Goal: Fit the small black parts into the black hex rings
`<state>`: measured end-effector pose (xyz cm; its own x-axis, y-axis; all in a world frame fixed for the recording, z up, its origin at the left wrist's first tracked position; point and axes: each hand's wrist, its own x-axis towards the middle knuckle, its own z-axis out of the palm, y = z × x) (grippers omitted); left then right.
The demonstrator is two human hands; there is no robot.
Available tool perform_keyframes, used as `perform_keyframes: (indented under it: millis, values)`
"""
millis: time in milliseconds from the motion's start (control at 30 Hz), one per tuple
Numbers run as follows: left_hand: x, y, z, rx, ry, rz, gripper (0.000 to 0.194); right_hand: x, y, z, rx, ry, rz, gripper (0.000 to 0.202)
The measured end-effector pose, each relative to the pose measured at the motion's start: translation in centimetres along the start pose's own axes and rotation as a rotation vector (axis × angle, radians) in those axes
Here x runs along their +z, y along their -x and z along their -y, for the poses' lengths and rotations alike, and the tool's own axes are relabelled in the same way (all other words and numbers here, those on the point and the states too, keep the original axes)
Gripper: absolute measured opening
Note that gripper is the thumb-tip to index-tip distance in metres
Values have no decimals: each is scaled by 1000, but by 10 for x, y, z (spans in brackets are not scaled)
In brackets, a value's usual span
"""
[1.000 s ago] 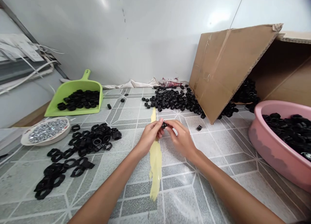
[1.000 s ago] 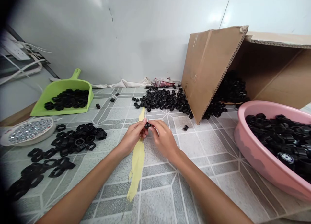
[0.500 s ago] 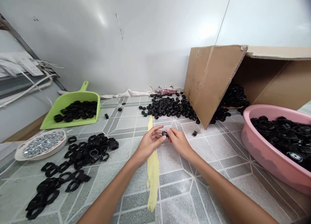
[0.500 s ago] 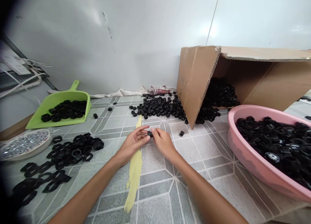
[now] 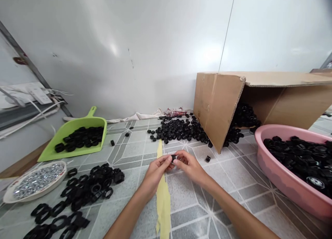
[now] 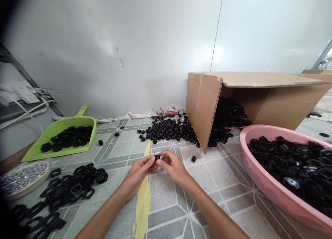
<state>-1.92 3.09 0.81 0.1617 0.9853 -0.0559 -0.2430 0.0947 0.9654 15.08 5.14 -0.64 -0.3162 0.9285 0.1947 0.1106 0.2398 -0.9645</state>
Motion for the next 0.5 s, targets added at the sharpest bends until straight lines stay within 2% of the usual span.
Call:
perform_keyframes:
  millis: [133, 233, 333, 500]
  values:
    - [-1, -1, 1, 21, -26, 34, 34, 4, 5, 4, -79, 157, -41, 26]
    - [-1, -1, 1, 17, -7, 44, 35, 8, 8, 6, -142, 272, -15, 40]
    - [-3, -2, 1, -1, 21, 63, 35, 11, 8, 3, -87, 227, -6, 44]
    - [-6, -1, -1, -15, 46, 77, 29, 11, 7, 3, -1, 24, -15, 34]
